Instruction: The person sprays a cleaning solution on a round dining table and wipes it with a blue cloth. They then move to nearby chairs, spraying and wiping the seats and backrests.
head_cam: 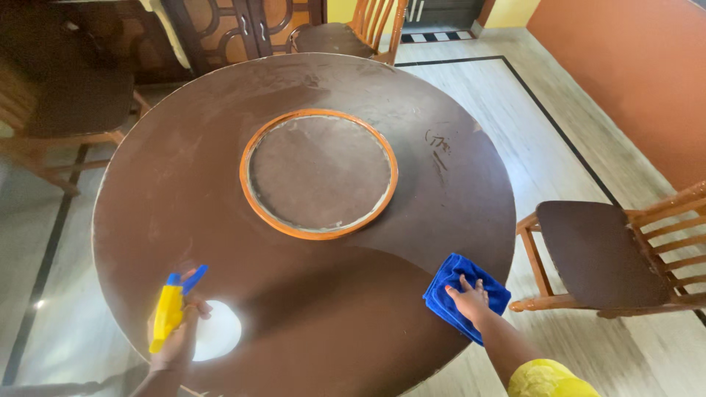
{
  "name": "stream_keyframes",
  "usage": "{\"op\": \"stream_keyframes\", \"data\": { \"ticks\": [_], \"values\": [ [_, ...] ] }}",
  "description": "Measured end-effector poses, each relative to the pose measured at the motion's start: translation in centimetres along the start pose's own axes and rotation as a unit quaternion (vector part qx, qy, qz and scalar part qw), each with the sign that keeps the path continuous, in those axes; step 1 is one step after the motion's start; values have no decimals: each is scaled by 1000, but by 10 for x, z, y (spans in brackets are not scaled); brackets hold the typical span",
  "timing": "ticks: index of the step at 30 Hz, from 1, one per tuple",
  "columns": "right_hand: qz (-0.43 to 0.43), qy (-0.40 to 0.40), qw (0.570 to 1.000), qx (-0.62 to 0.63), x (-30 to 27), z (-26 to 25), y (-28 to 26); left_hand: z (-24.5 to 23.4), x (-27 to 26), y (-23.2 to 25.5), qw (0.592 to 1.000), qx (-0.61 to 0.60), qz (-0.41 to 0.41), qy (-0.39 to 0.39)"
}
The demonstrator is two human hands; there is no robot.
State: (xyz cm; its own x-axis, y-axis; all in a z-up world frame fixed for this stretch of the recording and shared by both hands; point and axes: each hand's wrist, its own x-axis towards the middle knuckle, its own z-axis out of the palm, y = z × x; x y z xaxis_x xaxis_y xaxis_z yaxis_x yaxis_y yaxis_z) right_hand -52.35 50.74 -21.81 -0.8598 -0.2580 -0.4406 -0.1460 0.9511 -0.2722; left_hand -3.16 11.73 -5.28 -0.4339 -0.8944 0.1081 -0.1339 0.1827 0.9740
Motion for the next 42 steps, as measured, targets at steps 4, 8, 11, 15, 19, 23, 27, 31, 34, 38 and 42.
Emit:
{"op": "stream_keyframes", "data": {
  "ticks": [4, 8, 11, 15, 19, 23, 27, 31, 34, 38, 42],
  "values": [
    [-51, 53, 993, -91, -13, 17, -10, 9, -13, -4, 999, 7, -27, -18],
    [-92, 20, 988, -121, -42, 38, -29, 11, -18, -11, 999, -23, 7, -43],
    [-60, -33, 992, -104, -76, 56, -44, 14, -18, -13, 998, -36, 15, -52],
    [-103, -18, 987, -122, -100, 71, -47, 12, -16, -20, 994, -68, 52, -70],
    [-88, -47, 987, -130, -126, 88, -42, 14, -11, -27, 993, -62, 47, -83],
    [-83, -32, 985, -146, -153, 99, -37, 20, -3, -38, 983, -131, 37, -123],
    [-52, -30, 994, -96, -166, 98, -35, 19, 6, -46, 976, -101, 55, -183],
    [-50, -10, 998, -45, -157, 86, -33, 36, 15, -43, 978, -61, 63, -187],
    [-34, -14, 999, 3, -155, 89, -31, 30, 9, -31, 976, -23, 36, -215],
    [-23, -5, 999, 41, -135, 75, -25, 47, 11, -25, 976, -25, 68, -207],
    [-14, -13, 999, 38, -118, 65, -19, 60, 15, -42, 977, -22, 89, -191]
  ]
}}
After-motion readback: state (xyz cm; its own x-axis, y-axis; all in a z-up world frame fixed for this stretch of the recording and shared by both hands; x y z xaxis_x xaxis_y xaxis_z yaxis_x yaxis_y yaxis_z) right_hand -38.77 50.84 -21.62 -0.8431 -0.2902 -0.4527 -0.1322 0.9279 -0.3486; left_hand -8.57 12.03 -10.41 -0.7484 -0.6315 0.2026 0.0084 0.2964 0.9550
